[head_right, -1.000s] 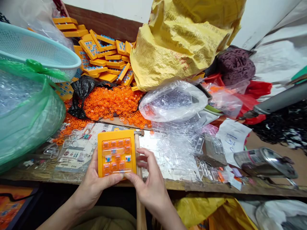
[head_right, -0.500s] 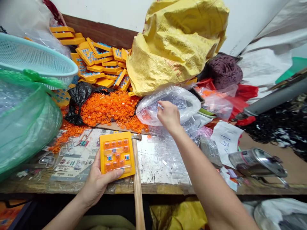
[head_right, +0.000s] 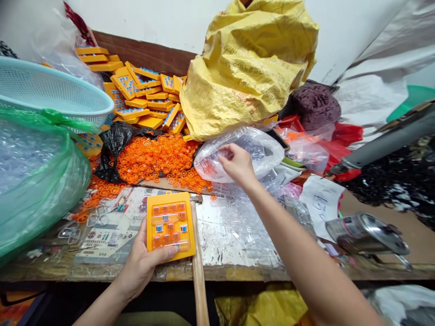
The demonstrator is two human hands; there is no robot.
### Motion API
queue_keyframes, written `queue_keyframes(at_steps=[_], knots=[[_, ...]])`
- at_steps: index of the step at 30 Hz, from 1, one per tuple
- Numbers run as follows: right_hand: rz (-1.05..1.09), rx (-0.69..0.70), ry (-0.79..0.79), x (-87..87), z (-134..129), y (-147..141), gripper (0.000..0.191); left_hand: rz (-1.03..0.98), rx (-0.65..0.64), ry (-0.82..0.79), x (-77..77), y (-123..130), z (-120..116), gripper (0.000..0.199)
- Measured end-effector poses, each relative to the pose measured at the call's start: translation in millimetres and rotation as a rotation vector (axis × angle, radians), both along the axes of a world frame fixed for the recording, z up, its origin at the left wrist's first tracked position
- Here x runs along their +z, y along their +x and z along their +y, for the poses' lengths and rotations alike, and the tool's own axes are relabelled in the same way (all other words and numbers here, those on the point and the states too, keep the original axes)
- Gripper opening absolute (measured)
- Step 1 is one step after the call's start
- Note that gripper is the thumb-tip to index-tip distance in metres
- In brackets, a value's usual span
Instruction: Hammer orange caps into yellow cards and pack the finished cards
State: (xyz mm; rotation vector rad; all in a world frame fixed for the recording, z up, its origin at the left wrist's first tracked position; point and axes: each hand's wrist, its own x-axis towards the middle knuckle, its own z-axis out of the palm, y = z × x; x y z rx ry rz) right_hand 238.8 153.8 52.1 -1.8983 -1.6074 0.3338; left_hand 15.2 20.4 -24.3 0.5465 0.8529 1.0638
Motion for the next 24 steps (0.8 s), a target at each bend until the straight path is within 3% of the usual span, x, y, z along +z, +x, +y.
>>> queue_keyframes(at_steps=[4,6,8,11,15,17,20,24], knots=[[0.290,0.147,-0.039,-21.8,-85.1,-43.6,0.027,0.018,0.009,0.006,-1.1,0.2,-0.8,0.090],[0.656,0.119,-0.038,-39.2,-118.3,-60.5,0.037,0.013,0.009,0.010,0.3,0.2,-1.1,0.089],[0.875,0.054,-0.057,-53.1,-138.7,-71.6,0.033,-0.005,0.010,0.016,2.5,0.3,-1.5,0.087],[0.953,0.008,-0.046,-62.5,-149.3,-80.7,0.023,0.016,0.008,0.035,4.5,0.2,-3.1,0.085],[0.687,0.111,0.064,-65.8,-147.7,-85.6,0.013,0.118,0.017,0.075,2.0,-0.1,-6.3,0.086],[0.611,0.090,0.103,-68.7,-145.5,-84.9,0.009,0.129,0.024,0.094,-0.1,-0.4,-7.5,0.087],[0.727,0.017,0.059,-72.1,-142.1,-80.8,0.028,0.122,0.011,0.110,-3.5,-1.0,-8.7,0.087],[0.993,0.129,-0.163,-70.8,-139.5,-77.0,0.051,0.190,-0.005,0.142,-9.4,-1.9,-11.5,0.084]])
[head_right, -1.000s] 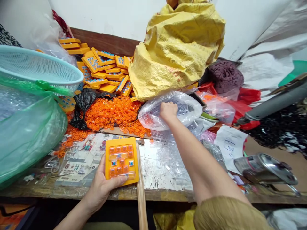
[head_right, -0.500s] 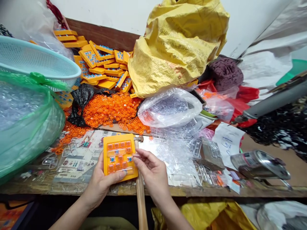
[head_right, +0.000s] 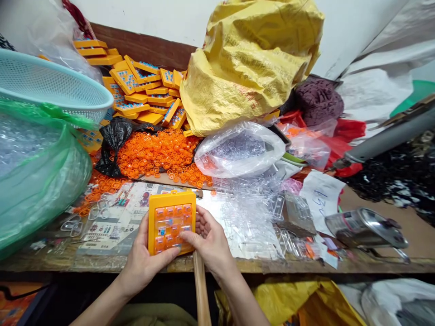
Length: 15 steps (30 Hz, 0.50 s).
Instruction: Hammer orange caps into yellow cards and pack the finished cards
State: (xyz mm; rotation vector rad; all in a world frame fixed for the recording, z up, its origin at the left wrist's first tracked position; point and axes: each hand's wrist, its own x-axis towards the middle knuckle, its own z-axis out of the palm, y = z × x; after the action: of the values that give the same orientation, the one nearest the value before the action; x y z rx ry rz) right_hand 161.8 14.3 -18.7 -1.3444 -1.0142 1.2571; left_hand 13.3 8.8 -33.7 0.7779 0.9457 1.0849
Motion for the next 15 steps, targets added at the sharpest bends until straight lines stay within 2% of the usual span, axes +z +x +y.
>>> queue_keyframes(at_steps=[4,7,9,11,12,14,15], knots=[[0.009,0.026,-0.029,-2.6,1.4,1.1,0.047,0.025,0.006,0.011,-0.5,0.5,-1.4,0.080],[-0.051,0.061,-0.040,1.1,9.2,4.3,0.051,-0.129,-0.006,-0.063,4.8,1.5,3.7,0.087],[-0.190,0.042,0.029,16.0,20.7,2.7,0.059,-0.248,0.001,-0.127,8.2,1.6,9.4,0.090],[-0.454,-0.022,0.239,40.6,37.6,-8.8,0.062,-0.308,0.008,-0.170,9.4,1.1,14.9,0.087],[-0.592,-0.018,0.365,54.1,47.8,-19.4,0.057,-0.311,0.008,-0.181,9.1,0.7,16.9,0.085],[-0.821,0.099,0.552,76.0,70.6,-49.8,0.030,-0.285,0.008,-0.178,7.3,0.1,19.1,0.083],[-0.991,0.281,0.545,81.8,82.4,-68.0,0.018,-0.269,0.017,-0.172,6.3,0.0,19.4,0.082]])
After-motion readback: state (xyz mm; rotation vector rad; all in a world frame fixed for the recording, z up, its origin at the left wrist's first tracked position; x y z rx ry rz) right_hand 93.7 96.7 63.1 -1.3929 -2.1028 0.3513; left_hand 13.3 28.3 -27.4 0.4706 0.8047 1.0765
